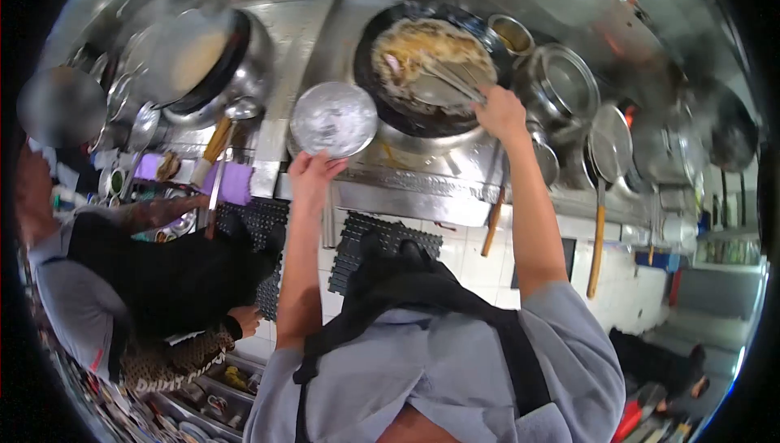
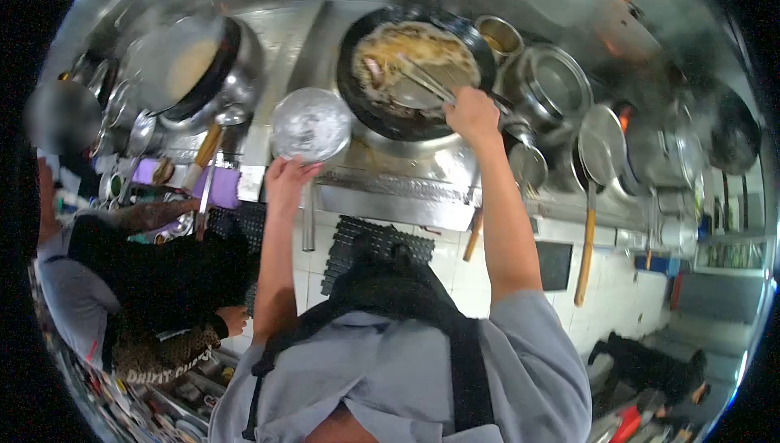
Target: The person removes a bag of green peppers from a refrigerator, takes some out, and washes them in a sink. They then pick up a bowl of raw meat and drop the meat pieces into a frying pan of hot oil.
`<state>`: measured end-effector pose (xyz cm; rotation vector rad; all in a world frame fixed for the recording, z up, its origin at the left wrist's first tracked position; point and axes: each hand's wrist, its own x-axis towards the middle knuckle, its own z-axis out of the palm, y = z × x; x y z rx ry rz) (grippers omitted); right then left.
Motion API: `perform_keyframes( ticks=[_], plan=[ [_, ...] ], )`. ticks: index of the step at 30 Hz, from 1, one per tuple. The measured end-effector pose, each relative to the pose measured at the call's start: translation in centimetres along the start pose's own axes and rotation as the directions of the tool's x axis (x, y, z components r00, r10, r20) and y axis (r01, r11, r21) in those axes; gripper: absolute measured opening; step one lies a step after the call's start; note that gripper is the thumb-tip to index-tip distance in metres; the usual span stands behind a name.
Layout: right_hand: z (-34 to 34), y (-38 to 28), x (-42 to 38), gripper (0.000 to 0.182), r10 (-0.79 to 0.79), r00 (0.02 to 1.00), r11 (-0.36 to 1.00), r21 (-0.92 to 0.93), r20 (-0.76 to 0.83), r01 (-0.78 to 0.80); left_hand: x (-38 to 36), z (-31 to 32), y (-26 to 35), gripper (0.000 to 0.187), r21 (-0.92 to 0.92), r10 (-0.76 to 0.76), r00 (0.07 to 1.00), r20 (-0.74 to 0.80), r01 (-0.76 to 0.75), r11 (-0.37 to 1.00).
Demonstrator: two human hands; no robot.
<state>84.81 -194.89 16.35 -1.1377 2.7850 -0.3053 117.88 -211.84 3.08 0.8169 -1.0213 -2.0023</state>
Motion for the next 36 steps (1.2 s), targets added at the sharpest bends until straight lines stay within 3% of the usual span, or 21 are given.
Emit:
perform_keyframes(
  ticks=[4,5,6,8,11,14,15,17,18,20,21,22,23,24,27,28,30,32,33,35,36],
  plan=[
    [-4.4,10.1,-6.3,0.037,0.118,0.976,0.989,-0.065,-0.183,-0.132,-6.5,-2.6,0.2,0.021,0.033,-0.066,0.992,-0.105,0.07,0.997],
    [-6.1,12.8,-8.0,0.035,0.198,0.973,0.967,-0.138,-0.118,-0.214,-8.5,-3.4,0.3,0.02,0.021,-0.077,0.989,-0.123,0.08,0.997],
    [-5.6,17.1,-9.3,0.034,0.269,0.949,0.933,-0.203,-0.163,-0.299,-10.6,-3.9,0.3,0.02,0.007,-0.086,0.986,-0.143,0.088,0.996],
    [-6.0,21.9,-10.4,0.035,0.455,0.89,0.832,-0.369,0.027,-0.414,-15.3,-4.0,0.2,0.02,-0.023,-0.101,0.976,-0.194,0.099,0.995],
    [0.6,32.4,-9.9,0.038,0.415,0.908,0.836,-0.416,0.053,-0.358,-21.3,-4.1,-0.5,0.02,-0.084,-0.146,0.956,-0.254,0.129,0.988],
    [2.4,32.3,-9.7,0.041,0.406,0.892,0.875,-0.367,0.198,-0.316,-26.4,-7.6,-3.4,0.021,-0.169,-0.231,0.923,-0.307,0.186,0.968],
    [2.9,32.0,-9.6,0.045,0.394,0.906,0.878,-0.358,0.157,-0.319,-27.8,-7.8,-3.8,0.022,-0.192,-0.241,0.916,-0.321,0.186,0.964],
    [3.5,30.8,-9.7,0.053,0.349,0.934,0.891,-0.336,0.077,-0.305,-30.7,-8.2,-4.7,0.023,-0.202,-0.237,0.907,-0.349,0.174,0.964],
    [2.0,27.6,-10.4,0.046,0.33,0.942,0.909,-0.288,0.056,-0.301,-31.6,-8.1,-4.9,0.022,-0.211,-0.226,0.912,-0.342,0.16,0.964],
    [3.1,25.1,-11.2,0.036,-0.088,0.995,0.972,-0.225,-0.055,0.073,-34.4,-7.7,-5.0,0.02,-0.239,-0.192,0.897,-0.399,0.1,0.966],
    [3.2,21.3,-12.1,0.036,-0.301,0.954,0.951,-0.082,-0.01,0.299,-35.7,-9.1,-6.2,0.018,-0.225,-0.231,0.879,-0.417,0.146,0.963],
    [2.4,14.4,-13.8,0.033,-0.305,0.929,0.952,0.066,0.21,0.298,-37.1,-10.7,-7.5,0.026,-0.157,-0.239,0.869,-0.433,0.189,0.969],
    [5.4,11.1,-14.9,0.03,-0.486,0.849,0.873,0.164,0.207,0.459,-38.9,-11.8,-8.6,0.024,-0.156,-0.206,0.873,-0.442,0.152,0.976],
    [6.3,4.9,-18.4,0.027,-0.479,0.78,0.871,0.325,0.403,0.367,-40.5,-12.4,-8.8,0.021,-0.222,-0.219,0.856,-0.468,0.126,0.967],
    [18.7,-4.9,-26.0,0.034,-0.731,0.394,0.682,0.615,0.557,0.396,-47.8,-15.3,-8.6,0.021,-0.212,-0.1,0.844,-0.527,-0.016,0.977],
    [21.2,-8.2,-29.8,0.043,-0.736,0.252,0.675,0.654,0.628,0.341,-50.3,-17.1,-9.5,0.017,-0.143,-0.061,0.803,-0.593,-0.03,0.989],
    [23.4,-14.8,-37.6,0.049,-0.784,0.107,0.615,0.739,0.612,0.275,-55.6,-18.8,-9.6,0.014,-0.133,0.005,0.794,-0.608,-0.108,0.985],
    [23.8,-21.4,-46.5,0.051,-0.757,-0.02,0.651,0.756,0.654,0.073,-61.8,-20.7,-9.3,0.012,-0.111,0.045,0.742,-0.669,-0.16,0.981],
    [23.6,-24.9,-50.3,0.047,-0.729,-0.139,0.666,0.741,0.67,0.082,-64.8,-21.8,-9.5,0.013,-0.125,0.056,0.711,-0.701,-0.199,0.972],
    [25.5,-29.5,-56.6,0.039,-0.762,-0.184,0.602,0.784,0.621,0.153,-70.0,-23.3,-9.1,0.015,-0.156,0.069,0.63,-0.774,-0.294,0.943],
    [26.9,-31.8,-58.7,0.038,-0.731,-0.269,0.606,0.778,0.627,0.165,-72.4,-23.8,-8.8,0.016,-0.164,0.071,0.59,-0.804,-0.334,0.928]
  ],
)
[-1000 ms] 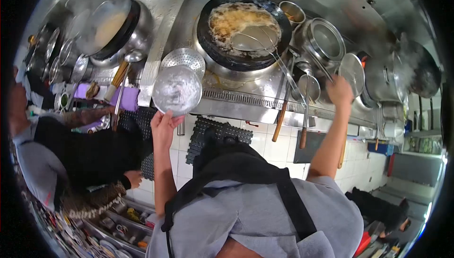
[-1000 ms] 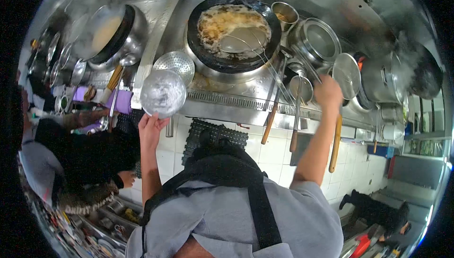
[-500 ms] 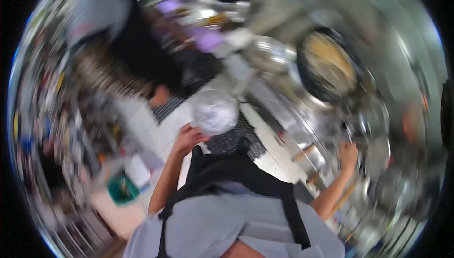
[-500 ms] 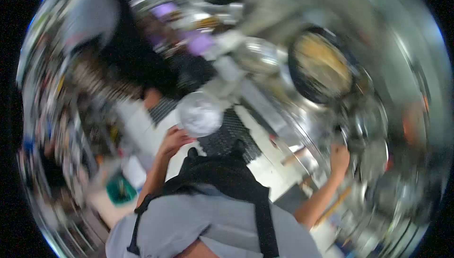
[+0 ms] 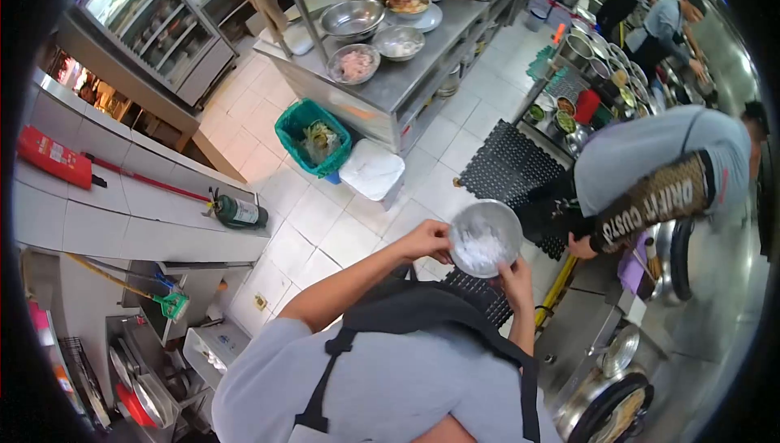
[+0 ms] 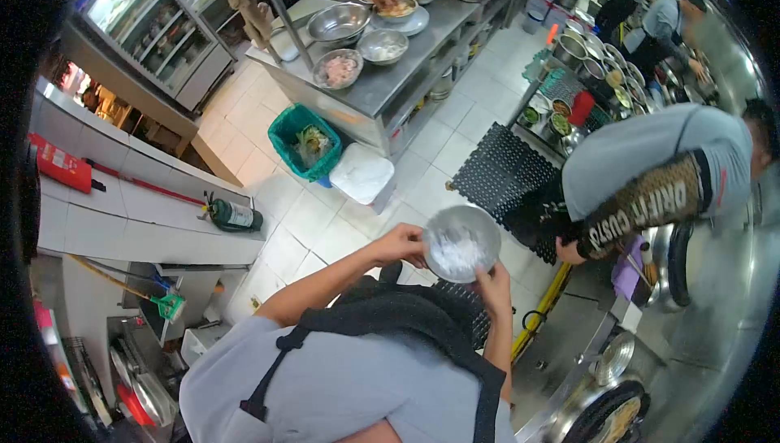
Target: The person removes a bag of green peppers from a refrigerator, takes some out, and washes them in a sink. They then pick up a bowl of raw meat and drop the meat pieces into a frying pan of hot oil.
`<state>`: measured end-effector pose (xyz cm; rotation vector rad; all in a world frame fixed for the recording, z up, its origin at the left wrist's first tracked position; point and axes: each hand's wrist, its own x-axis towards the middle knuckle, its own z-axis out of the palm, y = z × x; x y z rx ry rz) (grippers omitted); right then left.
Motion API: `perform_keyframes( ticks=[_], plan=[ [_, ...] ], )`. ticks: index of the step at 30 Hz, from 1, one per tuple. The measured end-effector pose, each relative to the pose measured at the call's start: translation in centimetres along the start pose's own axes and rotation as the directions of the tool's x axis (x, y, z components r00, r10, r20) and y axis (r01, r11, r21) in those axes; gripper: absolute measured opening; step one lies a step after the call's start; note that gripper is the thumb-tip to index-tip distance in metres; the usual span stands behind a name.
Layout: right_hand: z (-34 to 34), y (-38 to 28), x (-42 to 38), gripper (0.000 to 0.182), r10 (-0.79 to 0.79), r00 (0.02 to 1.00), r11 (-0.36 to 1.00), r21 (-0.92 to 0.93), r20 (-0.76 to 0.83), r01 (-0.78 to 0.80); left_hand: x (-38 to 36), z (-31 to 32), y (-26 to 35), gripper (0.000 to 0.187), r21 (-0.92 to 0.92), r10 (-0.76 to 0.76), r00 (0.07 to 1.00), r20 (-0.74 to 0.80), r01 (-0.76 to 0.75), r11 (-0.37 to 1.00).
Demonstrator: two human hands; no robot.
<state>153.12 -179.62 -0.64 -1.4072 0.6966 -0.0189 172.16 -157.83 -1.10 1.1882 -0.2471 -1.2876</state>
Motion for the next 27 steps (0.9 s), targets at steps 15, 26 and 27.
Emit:
perform_keyframes(
  ticks=[15,26,27],
  plan=[
    [19.1,-29.2,44.5,0.031,-0.368,0.908,0.917,-0.085,0.201,0.39,-7.5,-19.5,0.0,0.023,-0.265,-0.061,0.594,-0.802,-0.263,0.928],
    [16.6,-33.6,62.9,0.033,-0.203,0.966,0.976,0.114,0.157,0.187,-1.8,-26.9,16.5,0.028,0.093,0.219,0.477,-0.851,-0.275,0.957],
    [17.9,-34.7,63.8,0.033,-0.21,0.958,0.975,0.108,0.197,0.192,-1.3,-28.4,19.7,0.033,0.173,0.304,0.345,-0.888,-0.361,0.916]
  ],
)
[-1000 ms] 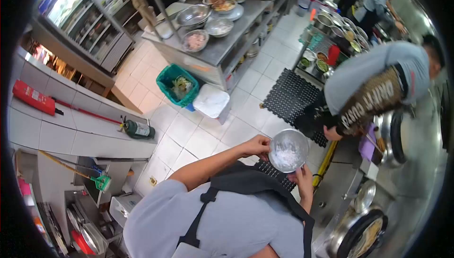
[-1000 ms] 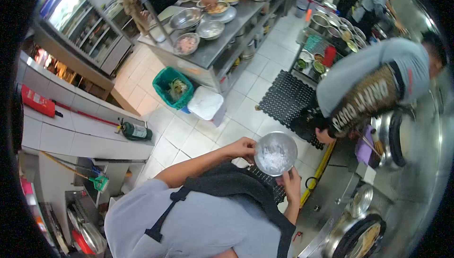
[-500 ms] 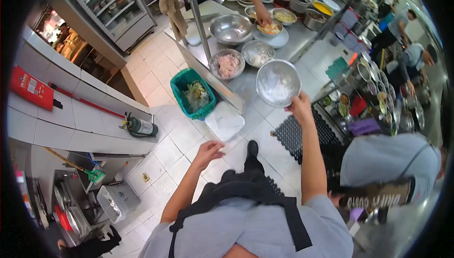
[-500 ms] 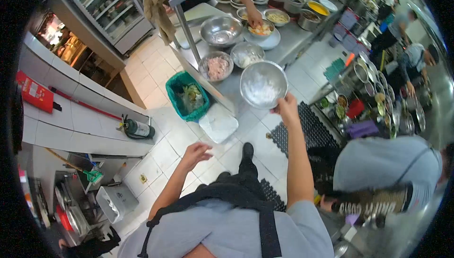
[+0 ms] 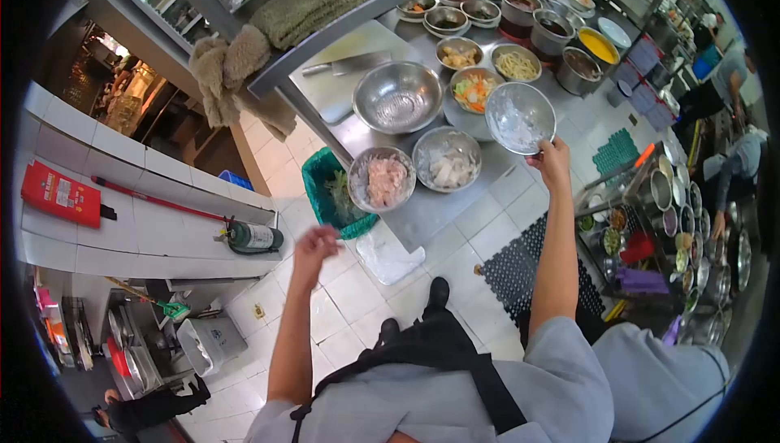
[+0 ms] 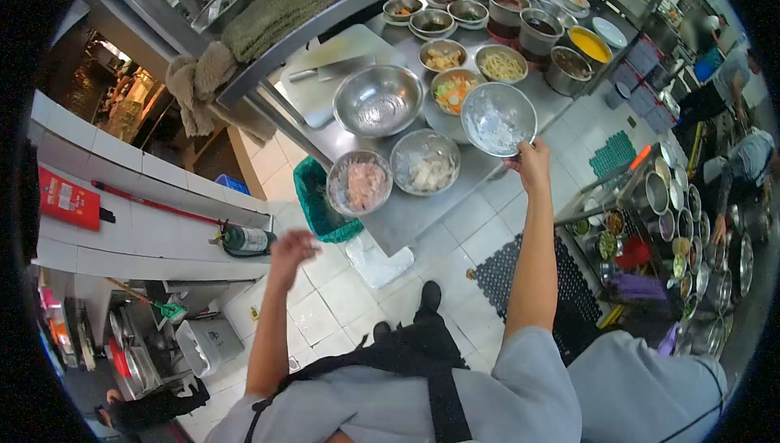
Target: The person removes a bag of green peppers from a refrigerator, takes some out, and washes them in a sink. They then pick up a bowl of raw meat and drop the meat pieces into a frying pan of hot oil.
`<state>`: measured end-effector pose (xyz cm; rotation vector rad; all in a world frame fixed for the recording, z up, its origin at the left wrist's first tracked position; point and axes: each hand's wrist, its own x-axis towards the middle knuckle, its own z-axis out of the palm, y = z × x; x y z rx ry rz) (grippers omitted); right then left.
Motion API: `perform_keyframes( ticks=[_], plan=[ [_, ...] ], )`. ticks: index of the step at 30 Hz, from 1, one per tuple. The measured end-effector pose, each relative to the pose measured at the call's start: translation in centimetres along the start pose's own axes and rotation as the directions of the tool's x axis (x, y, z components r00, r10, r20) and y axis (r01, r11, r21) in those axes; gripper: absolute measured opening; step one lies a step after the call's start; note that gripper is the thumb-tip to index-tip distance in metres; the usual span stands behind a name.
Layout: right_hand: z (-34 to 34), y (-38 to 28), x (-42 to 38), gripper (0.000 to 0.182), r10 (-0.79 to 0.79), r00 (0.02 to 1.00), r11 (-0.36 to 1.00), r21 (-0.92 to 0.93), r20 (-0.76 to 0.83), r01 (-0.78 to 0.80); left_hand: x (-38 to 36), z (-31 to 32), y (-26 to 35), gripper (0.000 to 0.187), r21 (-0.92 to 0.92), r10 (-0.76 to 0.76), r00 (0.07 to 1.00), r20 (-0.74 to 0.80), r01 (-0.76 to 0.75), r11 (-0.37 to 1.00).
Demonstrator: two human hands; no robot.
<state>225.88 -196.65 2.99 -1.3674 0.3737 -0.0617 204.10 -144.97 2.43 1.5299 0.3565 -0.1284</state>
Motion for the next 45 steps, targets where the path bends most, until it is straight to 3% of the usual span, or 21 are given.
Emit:
perform_keyframes(
  ticks=[3,4,6,9,10,11,16,20,27,28,30,32,33,36,37,38,39,40,41,43,45],
  plan=[
    [5.2,-1.5,4.9,0.032,0.005,0.997,1.0,-0.012,0.076,-0.004,8.6,0.7,8.1,0.044,0.254,0.37,0.898,-0.238,-0.309,0.916],
    [7.2,-1.4,7.0,0.032,-0.013,0.988,0.999,0.041,0.151,0.007,10.6,1.9,11.0,0.047,0.417,0.534,0.81,-0.242,-0.411,0.811],
    [12.0,-1.1,11.8,0.027,0.005,0.974,0.99,0.137,0.226,-0.037,13.6,5.2,15.9,0.041,0.447,0.663,0.71,-0.238,-0.526,0.723],
    [18.4,-0.1,18.5,0.023,0.003,0.958,0.999,0.042,0.286,-0.015,18.1,6.9,16.6,0.027,0.182,0.511,0.836,-0.2,-0.481,0.858],
    [20.4,0.4,20.1,0.023,0.015,0.955,0.998,0.058,0.298,-0.034,18.5,7.3,16.1,0.023,0.182,0.526,0.819,-0.23,-0.495,0.85],
    [22.5,0.2,20.9,0.023,0.086,0.957,0.957,0.243,0.276,-0.156,18.9,7.6,15.9,0.021,0.181,0.54,0.8,-0.261,-0.509,0.842],
    [29.0,3.8,28.6,0.022,0.189,0.93,0.961,0.135,0.314,-0.241,18.9,8.0,15.7,0.021,0.164,0.524,0.801,-0.291,-0.498,0.852],
    [30.3,1.4,26.3,0.022,0.099,0.936,0.981,0.126,0.338,-0.15,19.0,7.9,15.4,0.02,0.156,0.533,0.796,-0.286,-0.51,0.846],
    [30.4,1.8,26.3,0.028,0.09,0.975,0.966,0.222,0.203,-0.136,19.7,7.6,15.1,0.016,0.127,0.527,0.791,-0.311,-0.515,0.848],
    [28.8,2.7,26.6,0.039,0.05,0.958,0.989,0.121,0.282,-0.088,19.9,7.6,14.9,0.017,0.117,0.531,0.788,-0.312,-0.522,0.845],
    [24.4,0.4,18.0,0.021,-0.286,0.901,0.957,0.147,0.325,0.251,19.7,7.7,14.9,0.018,0.087,0.532,0.789,-0.307,-0.534,0.841],
    [19.1,0.2,9.4,0.022,-0.254,0.927,0.967,0.059,0.277,0.248,21.1,7.1,13.8,0.018,0.172,0.611,0.719,-0.331,-0.59,0.789],
    [17.1,1.7,4.8,0.025,-0.246,0.963,0.964,0.131,0.109,0.231,21.6,7.2,13.3,0.018,0.208,0.645,0.688,-0.333,-0.614,0.762],
    [7.5,10.5,-9.5,0.029,0.022,0.999,1.0,-0.018,-0.048,-0.023,21.4,6.7,13.3,0.011,0.254,0.555,0.782,-0.285,-0.496,0.83],
    [5.1,12.4,-15.6,0.027,0.166,0.984,0.981,-0.088,-0.067,-0.171,20.3,6.8,14.0,0.01,0.301,0.584,0.762,-0.279,-0.508,0.807],
    [0.6,16.3,-21.3,0.026,0.299,0.954,0.906,-0.317,0.007,-0.281,20.4,6.9,14.4,0.012,0.334,0.632,0.733,-0.253,-0.546,0.768],
    [-1.7,17.7,-27.5,0.027,0.345,0.936,0.723,-0.616,-0.073,-0.314,20.6,6.5,14.6,0.014,0.36,0.67,0.71,-0.216,-0.58,0.731],
    [-4.2,20.5,-33.9,0.027,0.205,0.976,0.482,-0.861,-0.07,-0.163,21.1,6.2,14.4,0.016,0.378,0.708,0.686,-0.169,-0.618,0.69],
    [-5.5,21.5,-41.3,0.029,0.143,0.988,0.135,-0.987,-0.063,-0.082,21.5,6.2,13.7,0.018,0.389,0.737,0.666,-0.116,-0.652,0.651],
    [-7.1,21.9,-52.8,0.028,0.546,0.742,0.05,-0.869,-0.389,-0.492,22.3,7.1,12.0,0.022,0.411,0.816,0.578,0.006,-0.745,0.525],
    [-6.7,22.9,-64.1,0.027,0.389,0.717,0.181,-0.715,-0.578,-0.675,21.5,9.7,9.9,0.027,0.42,0.883,0.465,0.073,-0.817,0.395]
  ],
)
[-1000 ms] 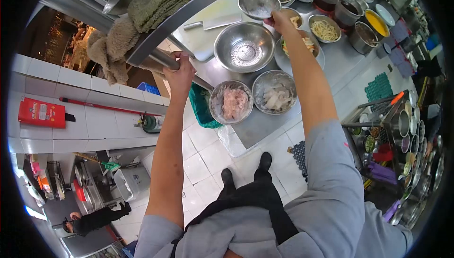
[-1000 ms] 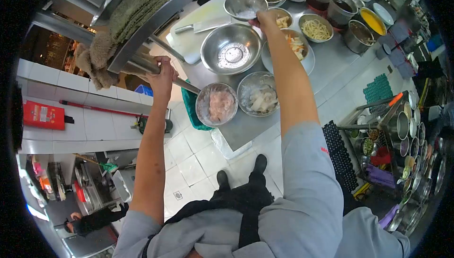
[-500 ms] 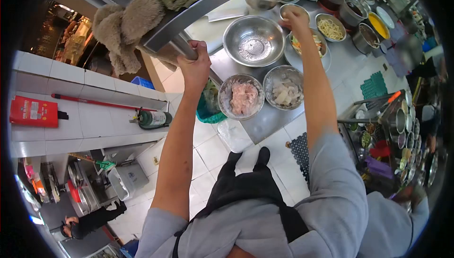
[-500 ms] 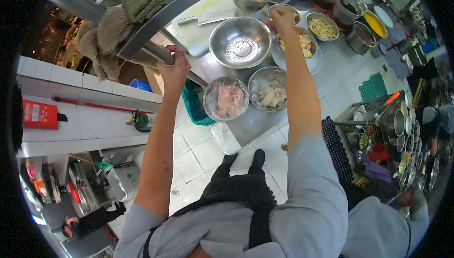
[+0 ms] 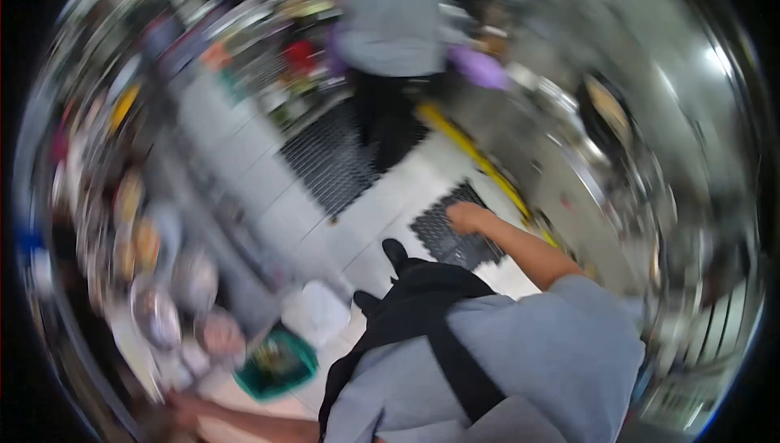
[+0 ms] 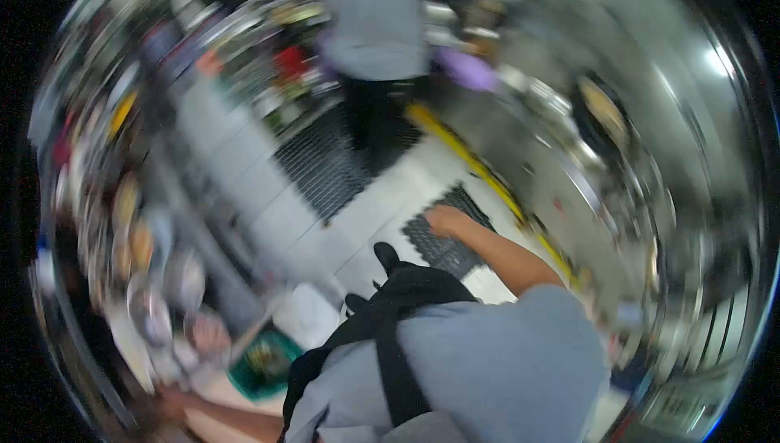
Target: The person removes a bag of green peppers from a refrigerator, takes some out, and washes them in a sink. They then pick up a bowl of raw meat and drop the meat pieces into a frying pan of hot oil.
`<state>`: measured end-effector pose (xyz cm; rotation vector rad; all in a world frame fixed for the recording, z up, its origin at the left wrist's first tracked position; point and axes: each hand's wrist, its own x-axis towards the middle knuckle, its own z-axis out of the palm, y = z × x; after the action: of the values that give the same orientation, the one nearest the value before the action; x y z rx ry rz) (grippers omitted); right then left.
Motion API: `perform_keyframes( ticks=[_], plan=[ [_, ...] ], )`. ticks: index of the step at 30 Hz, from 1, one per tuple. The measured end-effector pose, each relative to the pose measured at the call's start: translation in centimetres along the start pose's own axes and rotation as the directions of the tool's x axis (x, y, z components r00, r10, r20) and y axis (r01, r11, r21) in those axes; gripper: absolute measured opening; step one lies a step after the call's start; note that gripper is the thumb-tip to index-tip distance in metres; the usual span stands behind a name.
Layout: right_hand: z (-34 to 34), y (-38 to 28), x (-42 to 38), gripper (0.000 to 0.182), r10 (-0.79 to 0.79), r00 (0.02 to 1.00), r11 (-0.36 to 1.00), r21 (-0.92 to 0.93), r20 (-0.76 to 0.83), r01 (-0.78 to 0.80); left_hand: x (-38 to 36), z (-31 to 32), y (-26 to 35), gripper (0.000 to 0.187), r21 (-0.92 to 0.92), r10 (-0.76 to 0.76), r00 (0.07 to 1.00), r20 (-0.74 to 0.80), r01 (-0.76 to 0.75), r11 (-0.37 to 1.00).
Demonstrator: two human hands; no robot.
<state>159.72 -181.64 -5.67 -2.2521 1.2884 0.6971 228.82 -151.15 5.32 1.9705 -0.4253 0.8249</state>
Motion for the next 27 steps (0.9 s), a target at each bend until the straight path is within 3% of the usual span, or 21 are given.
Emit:
perform_keyframes(
  ticks=[3,5,6,7,8,9,10,11,12,14,15,16,17,18,19,20,22,25,27],
  plan=[
    [6.1,7.5,-9.8,0.026,0.387,0.898,0.851,0.455,-0.21,-0.26,-5.2,4.7,4.6,0.034,-0.083,0.151,0.984,0.092,-0.143,0.986],
    [12.6,10.9,-13.9,0.025,0.585,0.707,0.731,0.637,-0.397,-0.246,-9.7,6.2,8.6,0.039,-0.217,0.23,0.93,0.286,-0.171,0.961],
    [17.1,11.9,-14.6,0.025,0.656,0.676,0.666,0.678,-0.336,-0.309,-12.3,7.2,10.3,0.041,-0.293,0.27,0.859,0.436,-0.149,0.944],
    [21.3,13.1,-16.5,0.025,0.717,0.642,0.596,0.716,-0.27,-0.365,-14.9,7.8,12.2,0.044,-0.363,0.321,0.711,0.625,-0.099,0.927],
    [23.9,14.1,-19.6,0.026,0.637,0.766,0.572,0.718,-0.086,-0.395,-17.4,8.3,15.0,0.046,-0.398,0.376,0.507,0.776,-0.069,0.915],
    [23.3,13.7,-23.3,0.024,0.638,0.752,0.348,0.81,0.164,-0.472,-20.4,8.0,20.4,0.049,-0.398,0.414,0.207,0.886,-0.114,0.91],
    [26.5,15.6,-25.6,0.02,0.601,0.78,0.39,0.788,0.174,-0.477,-23.4,7.7,25.9,0.052,-0.423,0.409,-0.114,0.905,-0.148,0.894],
    [26.6,16.7,-29.0,0.02,0.721,0.67,0.171,0.892,0.177,-0.419,-28.0,6.4,32.7,0.055,-0.447,0.339,-0.419,0.842,-0.192,0.874],
    [27.2,18.8,-32.4,0.022,0.824,0.552,0.047,0.957,0.124,-0.285,-32.3,4.8,38.6,0.058,-0.477,0.206,-0.677,0.706,-0.24,0.845],
    [30.8,25.7,-38.0,0.02,0.963,0.255,0.137,0.977,-0.093,-0.163,-40.3,1.2,46.4,0.053,-0.519,0.247,-0.631,0.736,-0.291,0.804],
    [28.2,27.8,-42.3,0.023,0.984,0.082,0.173,0.967,-0.16,-0.187,-44.8,2.2,46.8,0.053,-0.669,0.42,-0.645,0.639,-0.195,0.717],
    [24.0,29.2,-46.5,0.026,0.976,-0.079,0.167,0.927,-0.205,-0.336,-48.6,3.1,47.1,0.054,-0.795,0.574,-0.642,0.508,-0.094,0.599],
    [23.0,31.4,-49.6,0.024,0.912,-0.252,0.236,0.916,-0.324,-0.324,-50.4,0.9,50.8,0.054,-0.773,0.521,-0.699,0.489,-0.071,0.63],
    [22.0,34.0,-53.2,0.02,0.895,-0.262,0.275,0.909,-0.361,-0.314,-53.2,-1.7,54.4,0.054,-0.745,0.472,-0.748,0.466,-0.045,0.665],
    [20.6,35.9,-56.1,0.018,0.861,-0.349,0.263,0.911,-0.371,-0.319,-55.5,-4.2,57.7,0.054,-0.711,0.421,-0.792,0.442,-0.023,0.703],
    [19.4,37.7,-59.0,0.02,0.894,-0.372,0.145,0.945,-0.252,-0.292,-57.4,-5.7,59.7,0.054,-0.676,0.384,-0.85,0.36,0.046,0.736],
    [19.7,41.8,-62.8,0.032,0.858,-0.439,0.072,0.908,-0.267,-0.412,-60.5,-7.6,63.3,0.054,-0.584,0.318,-0.932,0.176,0.161,0.796],
    [27.8,49.1,-65.5,0.044,0.795,-0.418,0.06,0.742,-0.44,-0.667,-66.6,-11.6,69.4,0.047,-0.352,0.32,-0.943,-0.087,0.33,0.876],
    [31.1,50.8,-66.3,0.05,0.908,-0.36,0.009,0.871,-0.212,-0.491,-71.6,-14.6,73.8,0.048,-0.201,0.333,-0.902,-0.277,0.393,0.897]
  ],
)
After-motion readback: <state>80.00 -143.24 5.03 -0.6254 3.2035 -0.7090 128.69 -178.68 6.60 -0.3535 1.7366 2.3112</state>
